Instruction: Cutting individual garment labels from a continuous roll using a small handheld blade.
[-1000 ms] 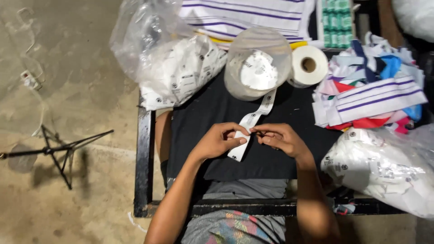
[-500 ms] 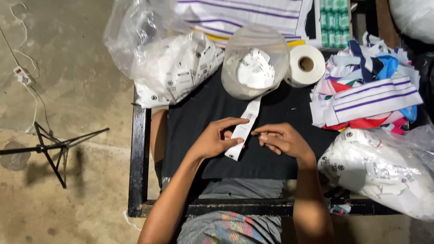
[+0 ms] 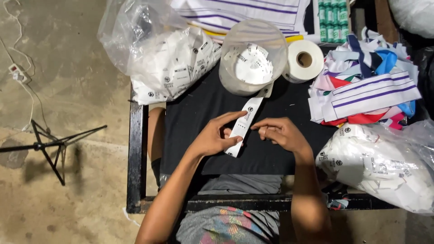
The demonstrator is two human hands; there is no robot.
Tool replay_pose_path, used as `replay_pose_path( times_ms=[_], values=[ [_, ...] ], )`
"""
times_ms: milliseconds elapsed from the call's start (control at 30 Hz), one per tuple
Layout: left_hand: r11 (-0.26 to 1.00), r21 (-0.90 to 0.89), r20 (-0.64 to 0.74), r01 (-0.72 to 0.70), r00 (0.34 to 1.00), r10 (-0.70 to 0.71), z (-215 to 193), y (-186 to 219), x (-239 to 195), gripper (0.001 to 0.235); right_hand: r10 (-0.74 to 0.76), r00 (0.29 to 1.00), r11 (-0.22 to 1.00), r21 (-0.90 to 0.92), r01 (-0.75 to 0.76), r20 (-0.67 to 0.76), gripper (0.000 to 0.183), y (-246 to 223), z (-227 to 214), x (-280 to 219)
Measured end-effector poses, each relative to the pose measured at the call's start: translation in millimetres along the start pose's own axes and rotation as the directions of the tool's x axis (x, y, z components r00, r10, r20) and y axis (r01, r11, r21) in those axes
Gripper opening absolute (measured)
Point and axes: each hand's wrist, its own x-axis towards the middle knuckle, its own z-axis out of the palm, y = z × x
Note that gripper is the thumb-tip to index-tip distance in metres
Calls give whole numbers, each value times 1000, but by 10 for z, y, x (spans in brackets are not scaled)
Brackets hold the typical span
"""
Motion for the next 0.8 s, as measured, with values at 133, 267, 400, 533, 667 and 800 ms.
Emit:
replay_pose_path(
  times_ms=[133, 267, 400, 533, 667, 800],
  values=[
    [999, 25, -8, -26, 1000, 26, -17, -32, 13, 67, 23, 999, 1000, 10, -23, -46, 27, -3, -21, 4],
    [999, 38, 6, -24, 1000, 24, -12, -91, 9, 70, 23, 999, 999, -33, -24, -42, 26, 28, -12, 39],
    [997, 57, 14, -57, 998, 57, -10, -63, 22, 70, 31, 999, 996, -84, -35, -40, 24, 83, -33, 64],
    [996, 56, 22, -63, 998, 62, 3, -70, 6, 70, 38, 998, 994, -96, -42, -48, 21, 74, -11, 67],
    [993, 86, 22, -76, 997, 74, 5, -87, 16, 71, 41, 998, 993, -104, -47, -56, 20, 49, -12, 41],
    [994, 60, 33, -91, 996, 89, 3, -129, 5, 71, 43, 997, 995, -86, -48, -56, 24, 93, -22, 27]
  ],
)
